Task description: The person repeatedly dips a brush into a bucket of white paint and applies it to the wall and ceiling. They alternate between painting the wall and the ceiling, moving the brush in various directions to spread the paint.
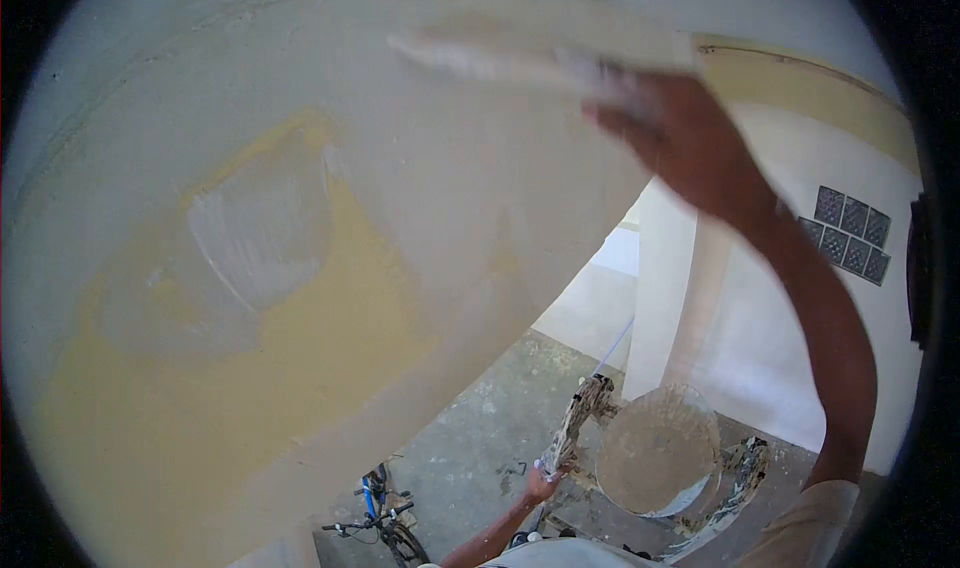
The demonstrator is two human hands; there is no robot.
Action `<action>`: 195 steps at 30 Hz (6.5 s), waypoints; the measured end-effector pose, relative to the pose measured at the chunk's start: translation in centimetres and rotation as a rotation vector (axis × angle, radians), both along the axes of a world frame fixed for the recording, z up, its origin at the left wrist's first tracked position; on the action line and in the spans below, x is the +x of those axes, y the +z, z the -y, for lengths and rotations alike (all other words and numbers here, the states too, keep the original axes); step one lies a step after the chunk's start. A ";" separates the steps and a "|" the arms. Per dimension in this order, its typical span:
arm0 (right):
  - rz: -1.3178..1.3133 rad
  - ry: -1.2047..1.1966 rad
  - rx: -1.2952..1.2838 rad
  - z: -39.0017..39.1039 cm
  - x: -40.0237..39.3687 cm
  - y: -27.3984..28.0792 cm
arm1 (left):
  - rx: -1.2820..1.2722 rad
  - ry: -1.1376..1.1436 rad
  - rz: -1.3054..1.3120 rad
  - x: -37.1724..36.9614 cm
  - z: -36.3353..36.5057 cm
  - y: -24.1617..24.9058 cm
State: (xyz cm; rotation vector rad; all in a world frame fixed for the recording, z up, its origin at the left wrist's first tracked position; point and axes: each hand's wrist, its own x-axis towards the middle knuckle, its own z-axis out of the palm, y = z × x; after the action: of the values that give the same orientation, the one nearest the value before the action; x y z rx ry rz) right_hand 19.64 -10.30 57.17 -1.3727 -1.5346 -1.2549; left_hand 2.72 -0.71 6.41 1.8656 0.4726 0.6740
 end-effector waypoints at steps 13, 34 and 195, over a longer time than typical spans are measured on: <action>-0.162 -0.050 -0.204 3.5 -0.1 -3.6 | 0.100 -0.024 -0.041 -0.7 0.8 2.7; 0.257 -0.359 -0.024 2.5 -0.4 5.6 | 0.101 -0.061 -0.041 -0.2 -0.7 -1.1; -0.328 -0.228 -0.240 1.9 11.8 -6.5 | -0.136 -0.101 0.116 -1.6 -0.7 -4.0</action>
State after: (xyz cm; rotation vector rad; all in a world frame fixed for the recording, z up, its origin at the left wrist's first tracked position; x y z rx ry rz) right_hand 31.49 -12.19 50.71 -1.8507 -1.3574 -0.9335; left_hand 1.15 -0.03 2.38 1.7007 0.3377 0.6619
